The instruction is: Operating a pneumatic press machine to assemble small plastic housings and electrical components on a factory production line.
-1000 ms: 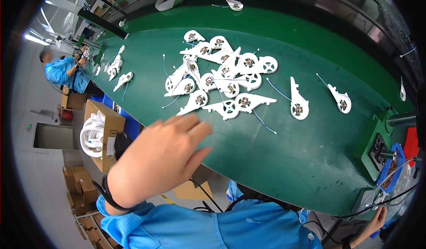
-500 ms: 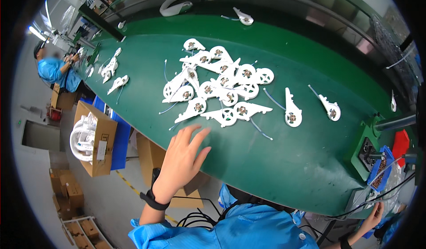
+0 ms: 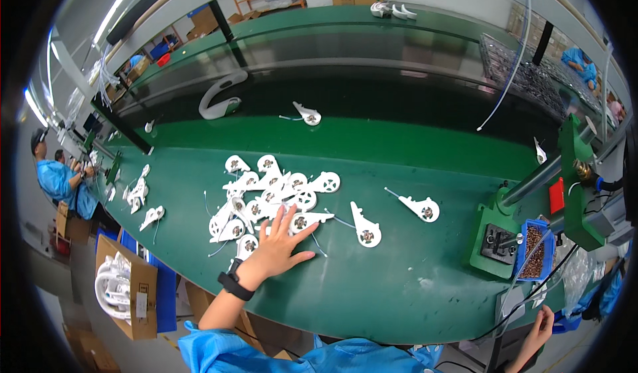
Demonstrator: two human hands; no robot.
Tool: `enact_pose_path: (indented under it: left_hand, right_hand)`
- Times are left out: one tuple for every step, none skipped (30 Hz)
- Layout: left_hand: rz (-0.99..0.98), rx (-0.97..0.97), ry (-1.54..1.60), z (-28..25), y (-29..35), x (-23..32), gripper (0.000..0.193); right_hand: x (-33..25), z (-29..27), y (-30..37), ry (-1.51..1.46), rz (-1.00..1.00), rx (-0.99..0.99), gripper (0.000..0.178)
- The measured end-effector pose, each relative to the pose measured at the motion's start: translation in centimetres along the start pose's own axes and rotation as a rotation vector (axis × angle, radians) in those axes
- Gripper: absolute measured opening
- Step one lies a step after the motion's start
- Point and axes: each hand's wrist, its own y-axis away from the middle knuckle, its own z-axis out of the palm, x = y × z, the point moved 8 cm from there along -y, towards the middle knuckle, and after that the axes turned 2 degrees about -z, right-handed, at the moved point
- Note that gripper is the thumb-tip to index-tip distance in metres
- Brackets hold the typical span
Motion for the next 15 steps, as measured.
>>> enact_pose_path:
  left_hand:
    - [-0.036, -0.136, -0.035, -0.6, -0.7, 0.0, 0.057]
    - [-0.027, -0.075, -0.061, -2.6, -1.6, 0.7, 0.048]
    - [-0.003, -0.016, -0.082, -4.1, -3.0, 0.7, 0.041]
    - [0.021, 0.041, -0.102, -5.7, -4.6, 0.7, 0.034]
    - [-0.019, 0.089, -0.101, -7.7, -6.7, 1.0, 0.023]
    - [-0.005, 0.203, -0.096, -8.8, -9.1, 0.6, 0.021]
    - [-0.023, 0.318, -0.18, -9.9, -11.3, 0.3, 0.021]
    - [-0.075, 0.322, -0.323, -10.2, -14.0, -0.1, 0.023]
    - [-0.16, 0.295, -0.414, -9.9, -16.6, -1.4, 0.024]
    - [-0.29, 0.222, -0.42, -9.1, -19.6, -3.4, 0.031]
    - [-0.248, 0.235, -0.445, -8.9, -22.2, -4.4, 0.035]
    - [-0.203, 0.25, -0.468, -8.6, -24.6, -5.2, 0.04]
    - [-0.181, 0.266, -0.466, -7.9, -26.2, -6.0, 0.04]
    - [-0.064, 0.391, -0.522, -7.7, -26.8, -5.9, 0.038]
    - [0.059, 0.519, -0.573, -7.1, -27.7, -5.1, 0.038]
  right_hand:
    - [-0.2, -0.2, 0.1, 0.003, 0.009, 0.016, 0.018]
    - [-0.5, -0.4, 0.3, 0.009, 0.032, 0.031, 0.017]
    - [-0.7, -0.4, 0.3, 0.007, 0.052, 0.04, 0.016]
    - [-0.2, -0.2, 0.3, 0.003, 0.056, 0.051, 0.016]
    - [0.4, 0.1, 0.2, -0.058, 0.049, 0.055, 0.014]
    - [1.0, 0.1, 0.3, -0.115, 0.042, 0.063, 0.013]
    - [0.7, -0.1, 0.3, -0.115, 0.049, 0.082, 0.013]
    - [0.1, 0.1, 0.4, -0.114, 0.067, 0.069, 0.012]
    - [-0.6, 0.3, 0.5, -0.119, 0.084, 0.056, 0.01]
    - [-1.0, 0.0, 0.9, -0.112, 0.09, 0.085, 0.01]
    - [-1.5, -0.2, 1.1, -0.115, 0.095, 0.103, 0.01]
    - [-1.9, -0.4, 1.5, -0.115, 0.1, 0.124, 0.009]
    - [-2.6, -1.0, 1.8, -0.021, 0.093, 0.142, 0.009]
    - [-2.8, -1.7, 2.1, -0.029, 0.091, 0.163, 0.009]
    - [-2.7, -2.3, 2.8, 0.026, 0.104, 0.157, 0.009]
